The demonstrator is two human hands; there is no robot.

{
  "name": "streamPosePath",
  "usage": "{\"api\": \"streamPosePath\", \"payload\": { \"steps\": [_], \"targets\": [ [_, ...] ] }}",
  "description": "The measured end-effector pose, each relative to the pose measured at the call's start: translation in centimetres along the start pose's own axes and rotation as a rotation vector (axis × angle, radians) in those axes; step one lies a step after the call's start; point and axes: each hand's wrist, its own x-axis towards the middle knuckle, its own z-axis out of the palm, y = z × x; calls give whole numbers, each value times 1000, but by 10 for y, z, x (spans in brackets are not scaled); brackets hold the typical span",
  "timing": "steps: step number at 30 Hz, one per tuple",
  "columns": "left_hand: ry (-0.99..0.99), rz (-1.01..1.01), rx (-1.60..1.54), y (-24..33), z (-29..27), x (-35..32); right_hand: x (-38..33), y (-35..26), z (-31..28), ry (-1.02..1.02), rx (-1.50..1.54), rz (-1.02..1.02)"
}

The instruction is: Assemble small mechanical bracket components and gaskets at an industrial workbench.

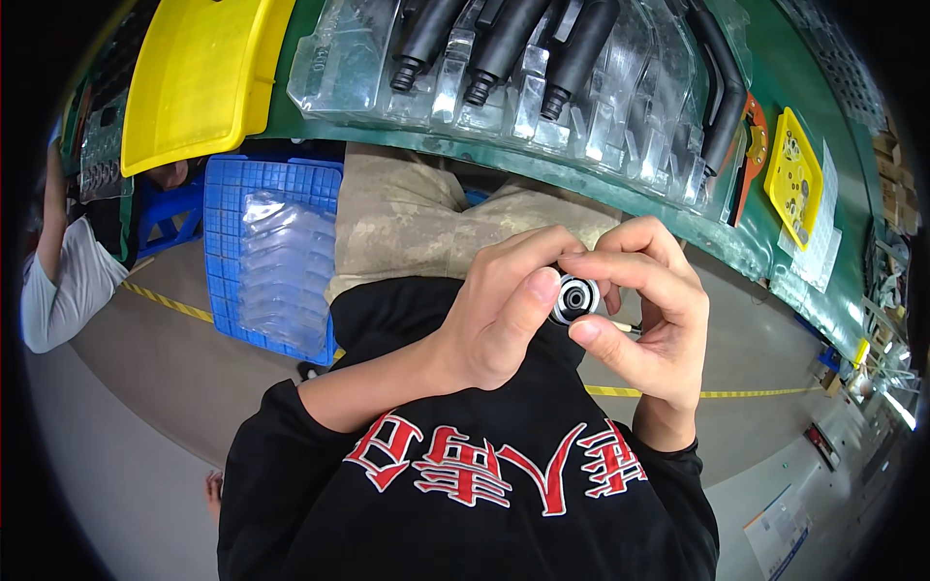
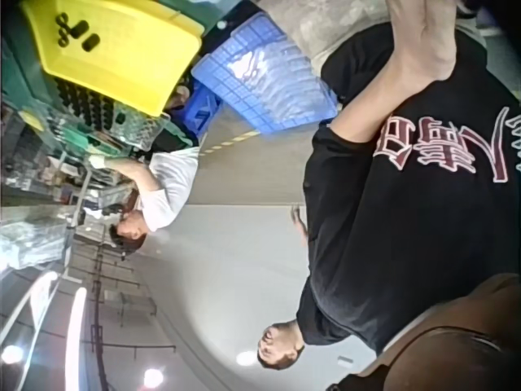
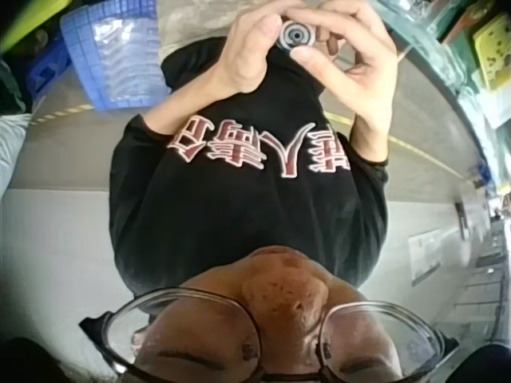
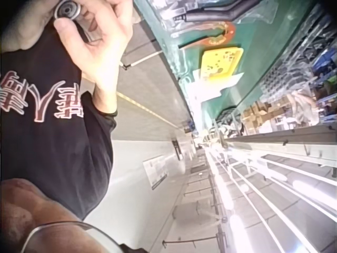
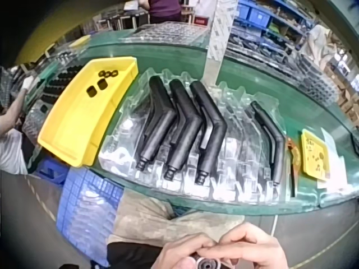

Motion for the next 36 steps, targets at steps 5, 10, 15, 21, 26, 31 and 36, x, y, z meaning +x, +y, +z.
{"api": "streamPosePath", "payload": {
  "steps": [5,10,15,21,26,31,36],
  "targets": [
    [23,4,-61,-4,1,0,0,-3,4,27,-22,14],
    [-34,19,-11,-3,-3,0,-1,-3,5,16,38,27],
    [-7,-37,-78,-5,-3,-1,1,0,2,-10,115,39],
    [-4,-24,13,-4,-1,3,-1,1,-1,14,114,79],
    [2,-179,164,-2,-8,-2,6,0,-32,112,138,103],
    [-57,-168,126,5,-8,3,0,21,-199,815,-397,165],
    [-100,-149,155,2,-5,6,-27,91,-378,1029,-793,489]
  ]
}}
